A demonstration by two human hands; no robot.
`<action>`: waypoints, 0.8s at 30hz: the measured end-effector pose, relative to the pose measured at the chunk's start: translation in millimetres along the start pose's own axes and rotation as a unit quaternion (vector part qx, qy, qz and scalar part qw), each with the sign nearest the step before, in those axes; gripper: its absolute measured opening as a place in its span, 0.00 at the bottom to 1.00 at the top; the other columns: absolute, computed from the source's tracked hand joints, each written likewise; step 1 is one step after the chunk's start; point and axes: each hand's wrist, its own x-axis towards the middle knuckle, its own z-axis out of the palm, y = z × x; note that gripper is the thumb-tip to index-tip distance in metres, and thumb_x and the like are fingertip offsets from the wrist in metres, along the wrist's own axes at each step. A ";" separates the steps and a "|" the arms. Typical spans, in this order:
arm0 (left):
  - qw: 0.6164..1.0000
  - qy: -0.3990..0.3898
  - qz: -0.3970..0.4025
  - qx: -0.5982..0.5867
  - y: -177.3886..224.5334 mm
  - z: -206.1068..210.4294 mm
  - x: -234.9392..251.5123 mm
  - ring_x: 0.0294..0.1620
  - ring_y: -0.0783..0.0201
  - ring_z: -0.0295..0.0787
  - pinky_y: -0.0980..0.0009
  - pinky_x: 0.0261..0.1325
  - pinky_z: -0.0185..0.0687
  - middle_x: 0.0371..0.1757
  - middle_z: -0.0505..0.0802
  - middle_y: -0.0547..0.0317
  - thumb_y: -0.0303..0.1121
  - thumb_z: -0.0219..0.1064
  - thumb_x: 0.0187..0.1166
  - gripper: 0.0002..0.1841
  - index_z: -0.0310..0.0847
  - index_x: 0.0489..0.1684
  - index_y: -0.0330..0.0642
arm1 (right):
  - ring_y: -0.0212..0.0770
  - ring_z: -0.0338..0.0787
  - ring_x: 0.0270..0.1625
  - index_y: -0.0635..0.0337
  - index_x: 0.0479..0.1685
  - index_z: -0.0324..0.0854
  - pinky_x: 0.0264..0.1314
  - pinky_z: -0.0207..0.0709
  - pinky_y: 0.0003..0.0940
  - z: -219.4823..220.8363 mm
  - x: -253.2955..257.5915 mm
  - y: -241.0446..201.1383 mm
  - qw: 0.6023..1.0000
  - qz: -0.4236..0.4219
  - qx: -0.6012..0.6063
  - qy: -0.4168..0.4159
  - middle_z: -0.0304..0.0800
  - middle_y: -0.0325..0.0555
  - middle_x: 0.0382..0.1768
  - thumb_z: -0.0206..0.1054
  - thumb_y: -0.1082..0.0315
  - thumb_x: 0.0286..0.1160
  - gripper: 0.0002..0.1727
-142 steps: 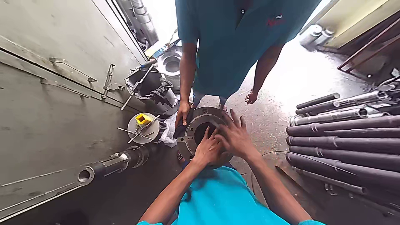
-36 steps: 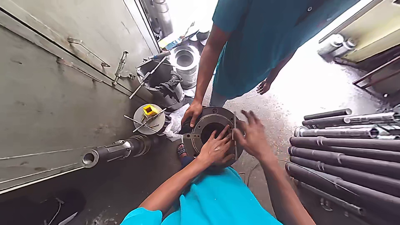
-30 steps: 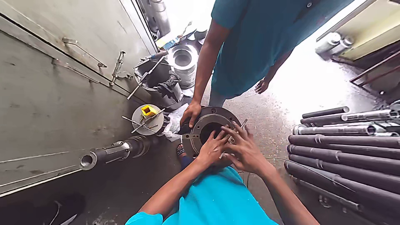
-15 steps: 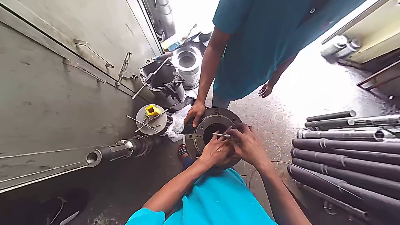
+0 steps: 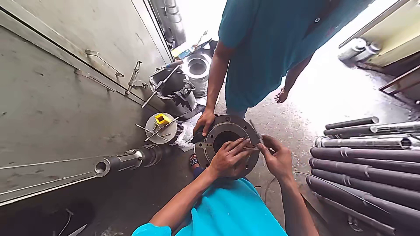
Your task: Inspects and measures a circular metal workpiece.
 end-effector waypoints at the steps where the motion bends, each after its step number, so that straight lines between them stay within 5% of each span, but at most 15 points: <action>1: 0.998 0.049 -0.021 -0.022 -0.5 0.0 -2.6 0.80 0.54 0.80 0.54 0.81 0.75 0.74 0.89 0.55 0.41 0.67 0.78 0.19 0.89 0.64 0.48 | 0.25 0.90 0.36 0.60 0.64 0.86 0.41 0.86 0.25 -3.9 0.1 2.5 0.998 0.022 0.053 0.007 0.95 0.38 0.40 0.68 0.59 0.79 0.20; 4: 0.989 0.105 -0.094 -0.050 -2.3 -0.6 -2.8 0.69 0.57 0.87 0.57 0.72 0.82 0.61 0.95 0.57 0.39 0.73 0.73 0.18 0.89 0.59 0.43 | 0.28 0.86 0.30 0.65 0.61 0.85 0.34 0.81 0.23 -10.9 -0.9 9.5 0.982 0.046 0.184 0.027 0.93 0.40 0.36 0.66 0.67 0.81 0.16; 9: 0.985 0.081 -0.125 -0.088 11.4 0.2 5.3 0.63 0.59 0.89 0.58 0.67 0.85 0.57 0.95 0.57 0.40 0.76 0.71 0.21 0.88 0.61 0.42 | 0.30 0.85 0.29 0.67 0.62 0.84 0.34 0.81 0.24 -9.2 -10.5 11.0 0.965 0.061 0.256 0.026 0.92 0.42 0.36 0.65 0.68 0.81 0.17; 14: 0.968 0.134 -0.167 -0.131 25.6 6.8 8.9 0.50 0.65 0.93 0.69 0.58 0.89 0.44 0.97 0.59 0.32 0.75 0.73 0.07 0.95 0.42 0.42 | 0.33 0.87 0.32 0.70 0.62 0.84 0.36 0.83 0.26 2.0 -20.4 14.2 0.953 0.068 0.295 0.020 0.92 0.45 0.39 0.63 0.68 0.82 0.17; 20: 0.935 0.133 -0.234 -0.231 29.1 -7.6 0.5 0.48 0.69 0.95 0.71 0.56 0.92 0.43 0.98 0.58 0.29 0.77 0.71 0.06 0.95 0.41 0.38 | 0.31 0.89 0.33 0.72 0.62 0.84 0.37 0.85 0.25 8.3 -26.0 14.2 0.948 0.040 0.316 0.021 0.94 0.45 0.41 0.63 0.71 0.80 0.17; 24: 0.933 0.152 -0.270 -0.183 23.3 -20.2 -6.1 0.47 0.71 0.95 0.72 0.56 0.92 0.43 0.98 0.59 0.28 0.76 0.70 0.05 0.95 0.39 0.38 | 0.30 0.86 0.31 0.72 0.62 0.83 0.35 0.83 0.24 3.9 -20.5 14.1 0.946 0.014 0.321 0.043 0.93 0.44 0.39 0.63 0.71 0.81 0.17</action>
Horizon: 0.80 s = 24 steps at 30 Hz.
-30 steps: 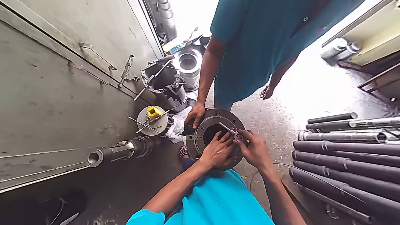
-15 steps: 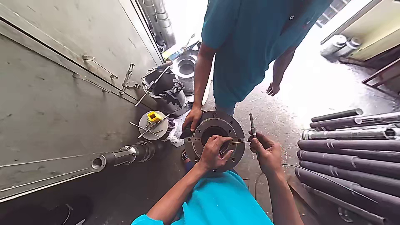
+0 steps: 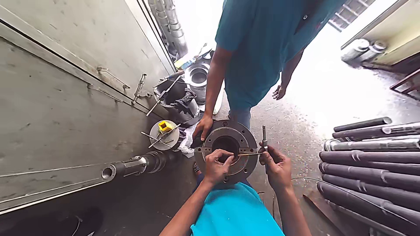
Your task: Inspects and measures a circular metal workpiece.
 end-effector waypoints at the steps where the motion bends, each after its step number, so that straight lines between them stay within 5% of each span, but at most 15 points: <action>1: 0.999 0.004 -0.004 0.034 -2.3 -4.6 0.1 0.46 0.73 0.95 0.73 0.55 0.91 0.42 0.98 0.61 0.29 0.76 0.70 0.05 0.95 0.39 0.41 | 0.30 0.86 0.31 0.72 0.62 0.83 0.35 0.83 0.24 -4.2 2.0 -1.2 1.000 -0.006 -0.007 0.006 0.92 0.43 0.39 0.63 0.70 0.81 0.17; 5: 0.991 -0.062 0.022 0.113 -5.8 -12.7 3.8 0.50 0.68 0.93 0.69 0.58 0.88 0.45 0.97 0.61 0.41 0.77 0.73 0.10 0.94 0.35 0.44 | 0.29 0.85 0.31 0.72 0.63 0.83 0.35 0.82 0.23 -21.6 10.0 -7.4 0.999 -0.025 -0.040 0.002 0.92 0.42 0.38 0.63 0.70 0.80 0.18; 8: 0.990 -0.112 0.035 0.081 -1.1 -7.5 9.3 0.63 0.62 0.91 0.63 0.70 0.86 0.59 0.95 0.55 0.43 0.77 0.74 0.18 0.92 0.54 0.41 | 0.29 0.85 0.31 0.72 0.64 0.83 0.36 0.82 0.23 -21.2 13.8 -10.9 0.998 -0.039 -0.033 -0.024 0.92 0.42 0.40 0.63 0.69 0.81 0.18; 10: 0.991 -0.120 0.036 0.052 4.4 -0.2 11.8 0.59 0.64 0.91 0.64 0.67 0.87 0.57 0.95 0.56 0.42 0.77 0.75 0.20 0.90 0.60 0.42 | 0.30 0.85 0.32 0.72 0.64 0.82 0.36 0.82 0.24 -18.5 13.4 -10.6 0.998 -0.048 -0.030 -0.036 0.92 0.44 0.41 0.64 0.68 0.81 0.19; 14: 0.996 -0.077 0.046 0.003 5.1 6.0 8.4 0.57 0.61 0.92 0.62 0.67 0.86 0.49 0.97 0.54 0.34 0.76 0.74 0.07 0.95 0.40 0.39 | 0.27 0.86 0.30 0.69 0.64 0.82 0.32 0.83 0.24 -3.1 3.5 -9.1 0.995 -0.052 -0.062 -0.056 0.92 0.38 0.39 0.65 0.63 0.81 0.20; 18: 0.996 -0.080 0.013 0.023 4.9 -22.7 -2.1 0.53 0.58 0.93 0.60 0.63 0.85 0.46 0.97 0.51 0.36 0.72 0.78 0.10 0.94 0.41 0.38 | 0.25 0.85 0.29 0.66 0.64 0.81 0.31 0.82 0.20 17.9 5.7 -11.5 0.996 -0.026 -0.046 -0.079 0.91 0.32 0.39 0.61 0.63 0.82 0.19; 22: 0.999 0.030 0.038 0.013 -1.7 -75.1 -24.8 0.44 0.64 0.93 0.67 0.54 0.88 0.39 0.96 0.53 0.34 0.73 0.75 0.08 0.93 0.38 0.37 | 0.23 0.90 0.42 0.68 0.64 0.81 0.46 0.86 0.20 91.1 25.7 -42.6 0.984 -0.090 -0.072 -0.138 0.93 0.32 0.47 0.62 0.66 0.81 0.19; 24: 0.995 0.099 -0.022 0.005 -18.0 -111.1 -45.2 0.42 0.67 0.92 0.69 0.51 0.90 0.39 0.95 0.53 0.32 0.75 0.74 0.08 0.91 0.40 0.35 | 0.25 0.91 0.45 0.70 0.63 0.81 0.51 0.87 0.22 156.0 35.3 -52.5 0.972 -0.113 -0.087 -0.189 0.93 0.36 0.48 0.64 0.66 0.79 0.19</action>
